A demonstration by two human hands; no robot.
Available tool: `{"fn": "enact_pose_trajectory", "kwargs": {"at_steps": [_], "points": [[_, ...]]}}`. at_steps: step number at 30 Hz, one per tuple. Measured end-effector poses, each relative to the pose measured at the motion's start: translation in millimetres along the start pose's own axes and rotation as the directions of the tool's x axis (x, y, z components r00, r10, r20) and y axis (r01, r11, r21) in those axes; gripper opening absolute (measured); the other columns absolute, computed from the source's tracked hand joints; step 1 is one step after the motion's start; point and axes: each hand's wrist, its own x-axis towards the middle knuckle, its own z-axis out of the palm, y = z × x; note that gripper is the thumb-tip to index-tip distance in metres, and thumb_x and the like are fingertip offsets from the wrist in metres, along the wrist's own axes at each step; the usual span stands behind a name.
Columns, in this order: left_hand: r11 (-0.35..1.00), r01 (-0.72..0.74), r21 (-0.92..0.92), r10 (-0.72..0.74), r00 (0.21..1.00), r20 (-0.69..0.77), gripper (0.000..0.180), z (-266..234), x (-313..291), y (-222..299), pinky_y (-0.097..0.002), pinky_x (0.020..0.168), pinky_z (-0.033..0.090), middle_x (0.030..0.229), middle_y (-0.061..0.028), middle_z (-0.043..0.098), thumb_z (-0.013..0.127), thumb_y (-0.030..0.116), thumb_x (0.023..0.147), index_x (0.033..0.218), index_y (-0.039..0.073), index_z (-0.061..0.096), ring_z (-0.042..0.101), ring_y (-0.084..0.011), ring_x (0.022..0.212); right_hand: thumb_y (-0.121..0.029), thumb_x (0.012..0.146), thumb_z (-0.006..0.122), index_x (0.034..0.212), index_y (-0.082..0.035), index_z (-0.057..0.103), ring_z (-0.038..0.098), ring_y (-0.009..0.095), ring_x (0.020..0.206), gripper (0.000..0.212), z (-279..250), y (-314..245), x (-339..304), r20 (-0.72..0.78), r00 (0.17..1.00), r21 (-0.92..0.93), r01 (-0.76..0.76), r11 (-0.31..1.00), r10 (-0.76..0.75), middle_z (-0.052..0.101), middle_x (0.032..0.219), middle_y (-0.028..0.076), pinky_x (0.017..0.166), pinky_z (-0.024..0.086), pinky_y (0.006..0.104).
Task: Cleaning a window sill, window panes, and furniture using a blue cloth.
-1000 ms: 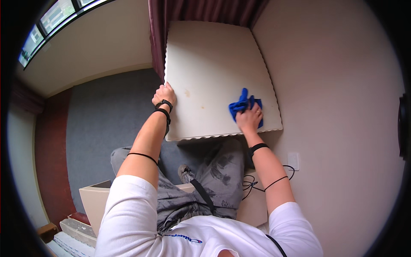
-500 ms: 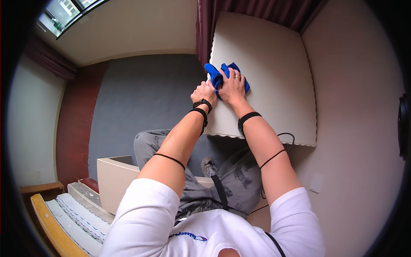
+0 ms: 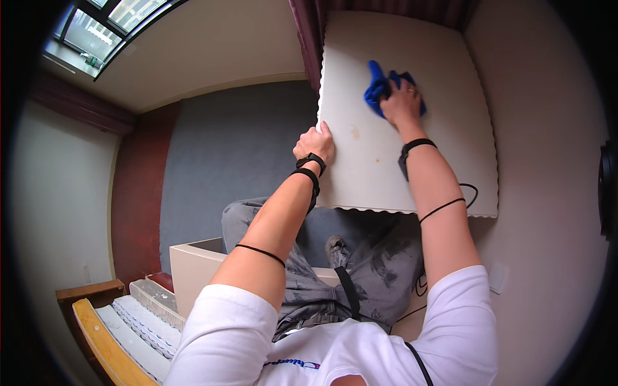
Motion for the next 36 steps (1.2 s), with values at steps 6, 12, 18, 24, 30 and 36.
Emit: {"fn": "enact_pose_trajectory", "kwargs": {"at_steps": [6, 12, 18, 24, 30, 36], "points": [[0.999, -0.023, -0.03, 0.022, 1.0, -0.014, 0.062, 2, 3, -1, -0.0495, 0.093, 0.051, 0.108, -0.0219, 0.072, 0.033, 0.053, 0.1, 0.111, 0.006, 0.071, 0.068, -0.0405, 0.107, -0.043, 0.096, 0.05, 0.152, -0.019, 0.043, 0.039, 0.035, 0.142, 0.061, -39, 172, -42, -0.057, 0.934, -0.114, -0.358, 0.927, 0.354, 0.042, 0.151, 0.017, 0.117, 0.027, 0.0545], [0.999, -0.036, -0.04, 0.035, 0.999, -0.014, 0.062, 6, 3, -5, -0.0498, 0.093, 0.051, 0.109, -0.022, 0.072, 0.034, 0.053, 0.1, 0.112, 0.005, 0.072, 0.068, -0.0407, 0.107, -0.04, 0.094, 0.051, 0.146, -0.009, 0.048, 0.04, 0.036, 0.139, 0.061, -54, 224, -127, -0.06, 0.9, -0.233, -0.434, 0.871, 0.432, 0.043, 0.149, 0.017, 0.115, 0.029, 0.0515], [0.996, -0.058, -0.067, 0.057, 0.998, -0.013, 0.062, 8, 6, -4, -0.05, 0.093, 0.051, 0.111, -0.0224, 0.071, 0.034, 0.052, 0.1, 0.11, 0.005, 0.072, 0.067, -0.0417, 0.107, -0.037, 0.091, 0.055, 0.14, -0.005, 0.052, 0.041, 0.041, 0.133, 0.059, -46, 175, -184, -0.106, 0.926, -0.234, -0.378, 0.896, 0.363, 0.045, 0.142, 0.02, 0.111, 0.03, 0.0565], [0.994, -0.076, -0.084, 0.077, 0.997, 0.004, 0.063, 11, 8, -3, -0.0502, 0.094, 0.051, 0.112, -0.0229, 0.071, 0.034, 0.053, 0.1, 0.113, 0.003, 0.071, 0.067, -0.041, 0.109, -0.035, 0.083, 0.062, 0.138, -0.005, 0.052, 0.039, 0.041, 0.133, 0.064, -33, 76, -207, -0.123, 0.99, -0.109, -0.083, 0.991, 0.069, 0.043, 0.141, 0.021, 0.11, 0.03, 0.0577], [0.994, -0.069, -0.083, 0.068, 0.997, -0.02, 0.063, 14, 10, -6, -0.0505, 0.094, 0.051, 0.111, -0.0237, 0.071, 0.035, 0.054, 0.099, 0.111, 0.004, 0.072, 0.067, -0.0421, 0.107, -0.032, 0.078, 0.067, 0.141, -0.011, 0.05, 0.036, 0.037, 0.138, 0.068, -29, -38, -198, -0.059, 0.98, 0.086, 0.197, 0.977, -0.192, 0.042, 0.143, 0.021, 0.114, 0.027, 0.0559], [0.995, -0.08, -0.066, 0.077, 0.996, -0.042, 0.064, 15, 12, -8, -0.0509, 0.092, 0.052, 0.108, -0.0236, 0.072, 0.036, 0.057, 0.099, 0.11, 0.006, 0.073, 0.068, -0.0421, 0.105, -0.034, 0.083, 0.065, 0.142, -0.013, 0.048, 0.036, 0.04, 0.137, 0.065, -15, -85, -134, -0.023, 0.975, 0.104, 0.22, 0.97, -0.219, 0.043, 0.143, 0.021, 0.115, 0.025, 0.0566]]}}
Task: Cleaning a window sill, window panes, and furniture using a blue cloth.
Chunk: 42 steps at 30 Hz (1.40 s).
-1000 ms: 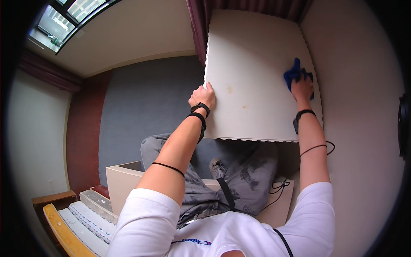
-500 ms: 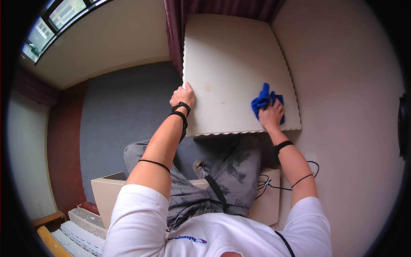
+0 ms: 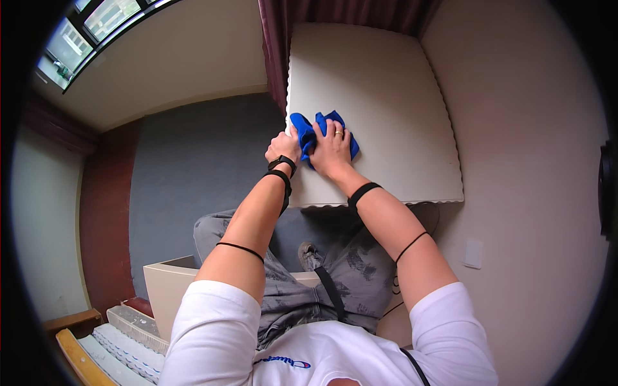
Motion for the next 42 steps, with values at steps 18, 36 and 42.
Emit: {"fn": "enact_pose_trajectory", "kwargs": {"at_steps": [18, 36, 42], "points": [[1.0, 0.028, 0.002, -0.028, 0.999, 0.033, 0.063, -8, -4, 2, -0.0493, 0.096, 0.05, 0.115, -0.0222, 0.07, 0.035, 0.054, 0.1, 0.115, 0.004, 0.071, 0.066, -0.0403, 0.111, -0.04, 0.092, 0.055, 0.144, -0.013, 0.049, 0.04, 0.04, 0.137, 0.059, -76, 279, -108, -0.139, 0.816, -0.194, -0.578, 0.792, 0.561, 0.044, 0.147, 0.018, 0.114, 0.03, 0.0538], [0.999, 0.01, -0.04, -0.008, 0.999, 0.044, 0.065, -5, -4, 1, -0.0509, 0.095, 0.05, 0.113, -0.024, 0.07, 0.037, 0.056, 0.099, 0.114, 0.002, 0.07, 0.066, -0.0419, 0.109, -0.039, 0.092, 0.055, 0.145, -0.006, 0.047, 0.037, 0.041, 0.138, 0.063, -84, 261, -152, -0.084, 0.728, -0.393, -0.652, 0.649, 0.681, 0.04, 0.147, 0.023, 0.111, 0.031, 0.058], [0.999, -0.002, -0.034, 0.003, 0.999, 0.034, 0.062, -3, -6, 6, -0.0512, 0.093, 0.051, 0.111, -0.0237, 0.071, 0.038, 0.055, 0.099, 0.113, 0.002, 0.068, 0.067, -0.0423, 0.106, -0.04, 0.095, 0.049, 0.138, -0.001, 0.054, 0.036, 0.041, 0.141, 0.058, -77, 289, -108, -0.059, 0.741, -0.353, -0.642, 0.681, 0.669, 0.037, 0.152, 0.024, 0.116, 0.029, 0.0548]]}}
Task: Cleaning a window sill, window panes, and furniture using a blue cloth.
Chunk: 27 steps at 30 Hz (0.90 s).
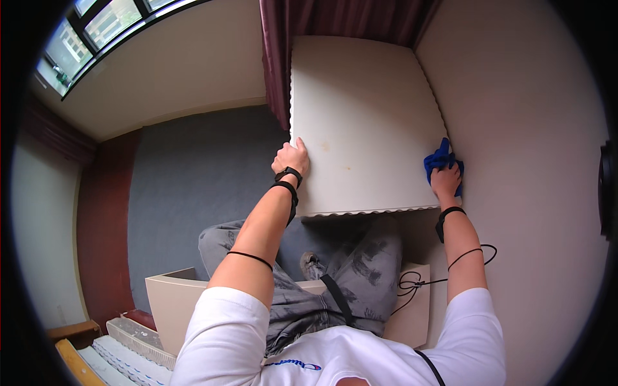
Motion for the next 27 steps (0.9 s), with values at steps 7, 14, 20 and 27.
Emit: {"fn": "enact_pose_trajectory", "kwargs": {"at_steps": [7, 14, 20, 27], "points": [[0.999, 0.016, -0.045, -0.015, 1.0, 0.012, 0.059, -4, 1, -5, -0.0524, 0.092, 0.051, 0.106, -0.0254, 0.071, 0.039, 0.054, 0.099, 0.11, 0.002, 0.067, 0.068, -0.0435, 0.104, -0.04, 0.098, 0.042, 0.149, 0.0, 0.041, 0.029, 0.039, 0.146, 0.064, 2, -56, 73, 0.107, 0.994, -0.021, -0.037, 0.999, 0.039, 0.03, 0.157, 0.021, 0.116, 0.027, 0.0576], [0.999, 0.022, -0.043, -0.019, 0.997, 0.077, 0.062, -7, -2, 0, -0.0521, 0.093, 0.05, 0.106, -0.0256, 0.071, 0.035, 0.054, 0.1, 0.114, 0.001, 0.065, 0.067, -0.0444, 0.104, -0.042, 0.096, 0.043, 0.157, -0.01, 0.029, 0.026, 0.041, 0.147, 0.071, 0, -147, 115, 0.112, 0.992, 0.038, 0.056, 0.998, -0.06, 0.028, 0.159, 0.02, 0.115, 0.024, 0.0628], [0.999, 0.027, -0.021, -0.026, 0.998, 0.052, 0.059, -7, -5, 2, -0.0517, 0.091, 0.05, 0.104, -0.0255, 0.071, 0.036, 0.051, 0.101, 0.109, 0.001, 0.065, 0.068, -0.0434, 0.102, -0.046, 0.091, 0.048, 0.156, -0.017, 0.036, 0.03, 0.039, 0.145, 0.072, -22, -305, 64, 0.048, 0.916, 0.117, 0.391, 0.913, -0.399, 0.031, 0.158, 0.018, 0.116, 0.021, 0.0614], [0.999, 0.013, 0.044, -0.012, 0.999, -0.03, 0.058, -4, -2, 4, -0.0518, 0.091, 0.052, 0.105, -0.0252, 0.072, 0.04, 0.053, 0.098, 0.11, 0.003, 0.068, 0.069, -0.0435, 0.101, -0.052, 0.082, 0.061, 0.151, -0.025, 0.043, 0.025, 0.042, 0.148, 0.076, -45, -398, -32, -0.036, 0.692, 0.333, 0.689, 0.644, -0.721, 0.032, 0.156, 0.02, 0.117, 0.016, 0.0642]]}}
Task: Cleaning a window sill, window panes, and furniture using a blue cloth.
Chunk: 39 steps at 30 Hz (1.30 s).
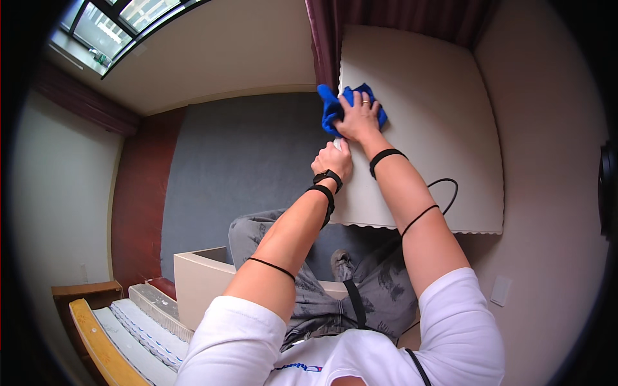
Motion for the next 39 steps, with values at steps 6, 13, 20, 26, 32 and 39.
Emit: {"fn": "enact_pose_trajectory", "kwargs": {"at_steps": [6, 13, 20, 26, 32, 39], "points": [[0.998, 0.019, 0.053, -0.02, 1.0, 0.012, 0.061, 0, -2, 5, -0.0514, 0.093, 0.051, 0.107, -0.0244, 0.071, 0.037, 0.055, 0.099, 0.112, 0.004, 0.069, 0.068, -0.0428, 0.105, -0.055, 0.079, 0.068, 0.142, -0.032, 0.055, 0.027, 0.04, 0.147, 0.068, -2, 9, -1, 0.024, 0.995, 0.082, 0.092, 0.992, -0.094, 0.037, 0.154, 0.017, 0.119, 0.017, 0.0607], [0.995, 0.038, 0.094, -0.041, 0.999, 0.024, 0.062, 1, -1, 3, -0.0507, 0.094, 0.05, 0.11, -0.0232, 0.071, 0.035, 0.055, 0.1, 0.112, 0.004, 0.069, 0.067, -0.0413, 0.107, -0.055, 0.089, 0.057, 0.149, -0.023, 0.048, 0.033, 0.032, 0.147, 0.068, -27, 147, 8, -0.067, 0.952, -0.014, -0.301, 0.953, 0.3, 0.037, 0.158, 0.012, 0.119, 0.023, 0.057], [0.996, 0.037, 0.083, -0.039, 0.999, 0.025, 0.061, 3, 0, 3, -0.0499, 0.095, 0.05, 0.113, -0.0219, 0.071, 0.036, 0.056, 0.1, 0.115, 0.006, 0.068, 0.066, -0.0407, 0.109, -0.056, 0.095, 0.049, 0.152, -0.02, 0.043, 0.038, 0.037, 0.142, 0.068, -77, 337, -113, -0.197, 0.776, -0.165, -0.629, 0.76, 0.599, 0.037, 0.155, 0.017, 0.115, 0.029, 0.0562], [0.998, 0.023, 0.061, -0.022, 1.0, -0.011, 0.063, 0, 4, -5, -0.0504, 0.095, 0.05, 0.113, -0.0232, 0.07, 0.037, 0.057, 0.099, 0.115, 0.005, 0.069, 0.066, -0.0416, 0.11, -0.055, 0.092, 0.053, 0.149, -0.017, 0.047, 0.037, 0.037, 0.142, 0.069, -73, 323, -205, -0.19, 0.763, -0.217, -0.647, 0.731, 0.618, 0.037, 0.154, 0.018, 0.115, 0.028, 0.0547], [1.0, -0.008, 0.017, 0.007, 1.0, 0.011, 0.064, 4, 5, -6, -0.0501, 0.097, 0.05, 0.115, -0.0224, 0.07, 0.037, 0.057, 0.099, 0.117, 0.005, 0.069, 0.065, -0.0411, 0.112, -0.053, 0.086, 0.061, 0.147, -0.014, 0.049, 0.032, 0.038, 0.143, 0.073, -58, 260, -277, -0.184, 0.823, -0.164, -0.565, 0.809, 0.538, 0.036, 0.153, 0.018, 0.115, 0.025, 0.058], [1.0, -0.016, -0.014, 0.016, 1.0, 0.012, 0.065, 10, 8, -4, -0.0503, 0.096, 0.05, 0.115, -0.0228, 0.07, 0.037, 0.057, 0.098, 0.116, 0.004, 0.07, 0.066, -0.0409, 0.112, -0.054, 0.084, 0.061, 0.148, -0.019, 0.047, 0.027, 0.04, 0.144, 0.075, -39, 161, -286, -0.157, 0.941, -0.115, -0.318, 0.941, 0.299, 0.034, 0.152, 0.021, 0.116, 0.021, 0.0606]]}}
